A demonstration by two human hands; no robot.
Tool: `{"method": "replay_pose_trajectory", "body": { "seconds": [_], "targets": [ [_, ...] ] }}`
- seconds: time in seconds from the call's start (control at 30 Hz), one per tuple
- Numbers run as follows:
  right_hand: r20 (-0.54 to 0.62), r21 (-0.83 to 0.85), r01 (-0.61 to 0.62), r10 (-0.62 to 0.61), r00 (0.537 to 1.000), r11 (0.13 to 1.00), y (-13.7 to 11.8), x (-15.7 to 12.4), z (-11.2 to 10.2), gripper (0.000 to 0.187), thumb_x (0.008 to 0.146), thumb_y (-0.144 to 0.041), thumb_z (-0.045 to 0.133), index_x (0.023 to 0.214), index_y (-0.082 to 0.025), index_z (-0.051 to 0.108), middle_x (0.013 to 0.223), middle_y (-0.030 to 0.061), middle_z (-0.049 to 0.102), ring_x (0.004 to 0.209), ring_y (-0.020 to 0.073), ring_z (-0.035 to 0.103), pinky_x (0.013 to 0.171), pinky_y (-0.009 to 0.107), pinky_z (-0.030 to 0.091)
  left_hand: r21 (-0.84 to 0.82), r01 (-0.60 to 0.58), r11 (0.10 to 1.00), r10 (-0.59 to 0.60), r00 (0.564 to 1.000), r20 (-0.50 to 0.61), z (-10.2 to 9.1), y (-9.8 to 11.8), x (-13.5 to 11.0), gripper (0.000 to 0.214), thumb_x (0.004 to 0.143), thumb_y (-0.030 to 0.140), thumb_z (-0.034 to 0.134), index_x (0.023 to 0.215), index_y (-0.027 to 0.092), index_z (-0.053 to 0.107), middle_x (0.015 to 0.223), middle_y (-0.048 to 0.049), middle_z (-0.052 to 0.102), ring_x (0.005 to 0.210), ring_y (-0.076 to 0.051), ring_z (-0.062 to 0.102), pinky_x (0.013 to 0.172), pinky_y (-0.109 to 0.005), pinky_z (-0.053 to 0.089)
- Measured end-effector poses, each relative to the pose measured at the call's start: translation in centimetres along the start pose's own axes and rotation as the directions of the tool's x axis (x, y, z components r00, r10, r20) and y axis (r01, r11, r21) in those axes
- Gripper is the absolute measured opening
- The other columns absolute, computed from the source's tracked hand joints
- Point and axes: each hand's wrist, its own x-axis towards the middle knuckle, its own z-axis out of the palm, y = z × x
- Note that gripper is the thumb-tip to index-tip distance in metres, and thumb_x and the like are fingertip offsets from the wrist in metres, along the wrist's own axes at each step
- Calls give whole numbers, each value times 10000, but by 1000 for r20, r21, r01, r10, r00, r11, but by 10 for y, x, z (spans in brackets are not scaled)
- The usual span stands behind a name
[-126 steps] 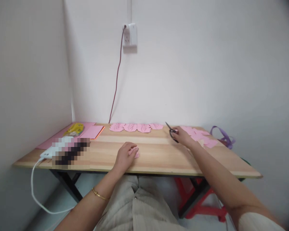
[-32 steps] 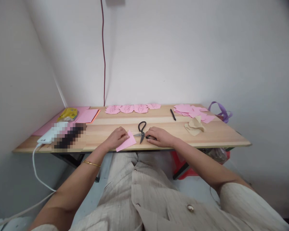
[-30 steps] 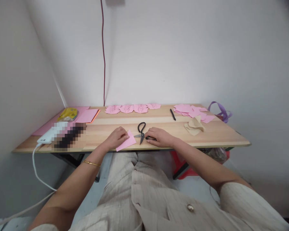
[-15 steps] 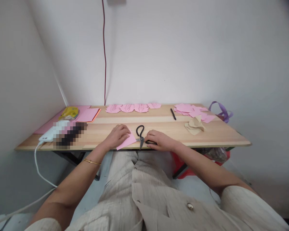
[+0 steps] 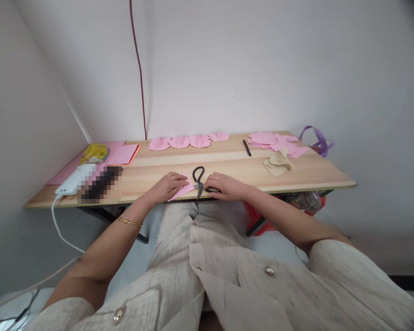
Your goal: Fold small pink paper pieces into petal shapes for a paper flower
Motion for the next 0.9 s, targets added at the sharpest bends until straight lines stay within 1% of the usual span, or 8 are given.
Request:
{"method": "replay_pose_trajectory", "body": {
  "seconds": [0.2, 0.43, 0.6, 0.8, 0.9],
  "targets": [
    [-17, -20, -16, 15, 1000, 1000, -6, -5, 2, 263, 927, -338, 445, 1065, -156, 576, 978, 122, 603, 901, 210, 513, 815, 343, 399, 10, -10, 1000, 10, 1000, 5, -1, -2, -2, 355, 958, 318, 377, 1162, 214, 648, 1245, -104, 615, 1155, -210, 534, 989, -408, 404],
    [-18, -43, -18, 17, 1000, 999, -13, 3, 9, 274, 921, -360, 459, 1061, -153, 571, 978, 121, 598, 898, 207, 517, 814, 342, 392, 19, -3, 1000, 3, 1000, 4, -1, 0, -1, 371, 961, 328, 358, 1159, 222, 653, 1241, -105, 620, 1142, -209, 549, 989, -416, 411],
    [-22, -39, -23, 22, 1000, 999, -16, 1, 10, 268, 927, -361, 446, 1056, -159, 567, 974, 119, 599, 904, 211, 512, 818, 347, 389, 16, -4, 1000, 4, 1000, -7, 0, 1, -1, 366, 960, 322, 361, 1160, 226, 652, 1234, -103, 625, 1146, -207, 550, 988, -416, 413],
    [-31, -71, -28, 26, 999, 997, -21, 10, 12, 271, 925, -369, 448, 1033, -154, 572, 961, 123, 592, 891, 215, 508, 808, 348, 391, 26, -12, 1000, 13, 1000, -27, 1, -5, 2, 362, 956, 314, 367, 1155, 219, 654, 1213, -109, 635, 1128, -205, 563, 971, -411, 426],
    [-38, -73, -33, 30, 999, 997, -21, 10, 13, 267, 927, -366, 446, 1038, -159, 573, 961, 120, 592, 897, 215, 508, 808, 348, 392, 37, -11, 999, 12, 1000, -23, 2, -7, 2, 357, 954, 311, 374, 1156, 217, 653, 1218, -113, 632, 1124, -209, 563, 971, -417, 424]
  ]
}}
